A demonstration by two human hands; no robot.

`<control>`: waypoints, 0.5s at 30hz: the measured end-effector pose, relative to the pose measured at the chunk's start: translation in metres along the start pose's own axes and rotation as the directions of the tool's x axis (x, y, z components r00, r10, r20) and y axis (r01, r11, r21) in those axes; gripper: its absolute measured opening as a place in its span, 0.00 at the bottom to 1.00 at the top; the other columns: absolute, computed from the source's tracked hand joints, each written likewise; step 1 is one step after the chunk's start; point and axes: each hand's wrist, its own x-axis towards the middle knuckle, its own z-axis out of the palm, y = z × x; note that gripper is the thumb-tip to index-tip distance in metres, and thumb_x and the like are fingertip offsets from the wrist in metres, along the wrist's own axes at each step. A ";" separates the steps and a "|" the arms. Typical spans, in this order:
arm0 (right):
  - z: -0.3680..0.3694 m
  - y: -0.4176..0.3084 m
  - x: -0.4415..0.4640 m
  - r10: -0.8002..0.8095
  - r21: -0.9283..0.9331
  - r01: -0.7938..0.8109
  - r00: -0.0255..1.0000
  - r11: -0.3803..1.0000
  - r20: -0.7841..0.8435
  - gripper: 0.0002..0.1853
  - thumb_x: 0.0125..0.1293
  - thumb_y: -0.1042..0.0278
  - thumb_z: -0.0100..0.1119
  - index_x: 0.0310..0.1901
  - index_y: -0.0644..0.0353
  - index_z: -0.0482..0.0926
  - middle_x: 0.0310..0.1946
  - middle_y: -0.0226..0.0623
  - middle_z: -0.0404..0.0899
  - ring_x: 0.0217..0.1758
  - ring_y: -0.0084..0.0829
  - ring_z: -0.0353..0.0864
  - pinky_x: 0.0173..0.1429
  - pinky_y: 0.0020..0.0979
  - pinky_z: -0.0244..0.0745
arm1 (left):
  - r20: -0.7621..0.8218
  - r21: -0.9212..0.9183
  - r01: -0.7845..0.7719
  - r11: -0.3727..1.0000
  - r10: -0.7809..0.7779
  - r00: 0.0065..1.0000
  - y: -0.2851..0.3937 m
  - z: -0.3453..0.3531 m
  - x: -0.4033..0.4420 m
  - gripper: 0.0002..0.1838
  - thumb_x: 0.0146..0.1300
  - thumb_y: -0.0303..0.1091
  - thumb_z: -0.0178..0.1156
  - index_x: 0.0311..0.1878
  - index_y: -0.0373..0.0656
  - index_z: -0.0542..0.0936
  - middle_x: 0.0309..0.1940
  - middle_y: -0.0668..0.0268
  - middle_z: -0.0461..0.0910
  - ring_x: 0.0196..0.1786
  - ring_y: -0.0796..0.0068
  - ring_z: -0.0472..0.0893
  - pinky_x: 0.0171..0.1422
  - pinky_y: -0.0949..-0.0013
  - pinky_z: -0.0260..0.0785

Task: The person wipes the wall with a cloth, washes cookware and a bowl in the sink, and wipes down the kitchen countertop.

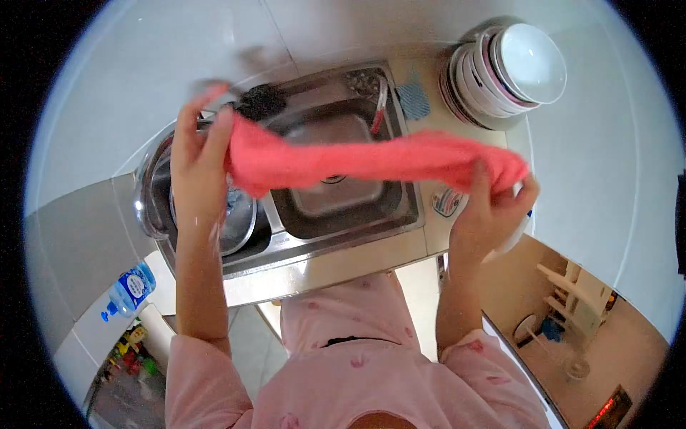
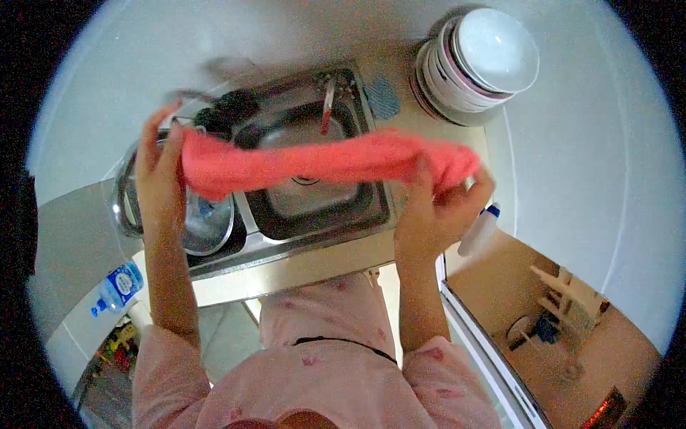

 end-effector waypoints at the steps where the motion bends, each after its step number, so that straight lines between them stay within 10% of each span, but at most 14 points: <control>1: 0.011 0.006 0.012 -0.028 -0.021 0.027 1.000 0.999 -0.014 0.24 0.64 0.66 0.61 0.56 0.66 0.65 0.48 0.45 0.73 0.54 0.34 0.73 0.59 0.32 0.67 | 0.022 -0.130 0.004 0.992 -0.001 1.000 0.001 0.007 0.011 0.19 0.68 0.34 0.57 0.59 0.42 0.71 0.31 0.68 0.78 0.31 0.82 0.76 0.40 0.78 0.68; 4: 0.037 0.019 0.041 0.059 -0.264 -0.037 0.995 0.964 0.077 0.30 0.66 0.61 0.59 0.63 0.67 0.59 0.55 0.48 0.70 0.59 0.38 0.71 0.63 0.34 0.65 | 0.084 -0.366 0.133 0.921 -0.110 0.990 -0.014 0.022 0.049 0.24 0.66 0.38 0.59 0.63 0.40 0.68 0.37 0.65 0.78 0.36 0.79 0.77 0.44 0.73 0.71; 9: 0.037 0.084 -0.008 0.076 -0.324 -0.046 0.994 0.945 0.080 0.31 0.66 0.63 0.59 0.65 0.67 0.58 0.57 0.47 0.68 0.59 0.38 0.71 0.61 0.37 0.67 | 0.089 0.047 0.061 0.997 -0.065 0.994 -0.115 -0.001 0.003 0.24 0.66 0.36 0.58 0.62 0.39 0.68 0.43 0.60 0.81 0.44 0.73 0.80 0.51 0.70 0.71; 15: 0.051 0.100 -0.096 0.155 -0.095 -0.128 0.910 0.987 0.385 0.19 0.63 0.76 0.56 0.56 0.66 0.66 0.55 0.44 0.65 0.51 0.32 0.73 0.53 0.31 0.72 | 0.097 0.444 0.358 0.821 -0.441 0.892 -0.225 -0.103 -0.075 0.19 0.60 0.32 0.59 0.55 0.39 0.75 0.46 0.56 0.80 0.46 0.69 0.80 0.54 0.68 0.70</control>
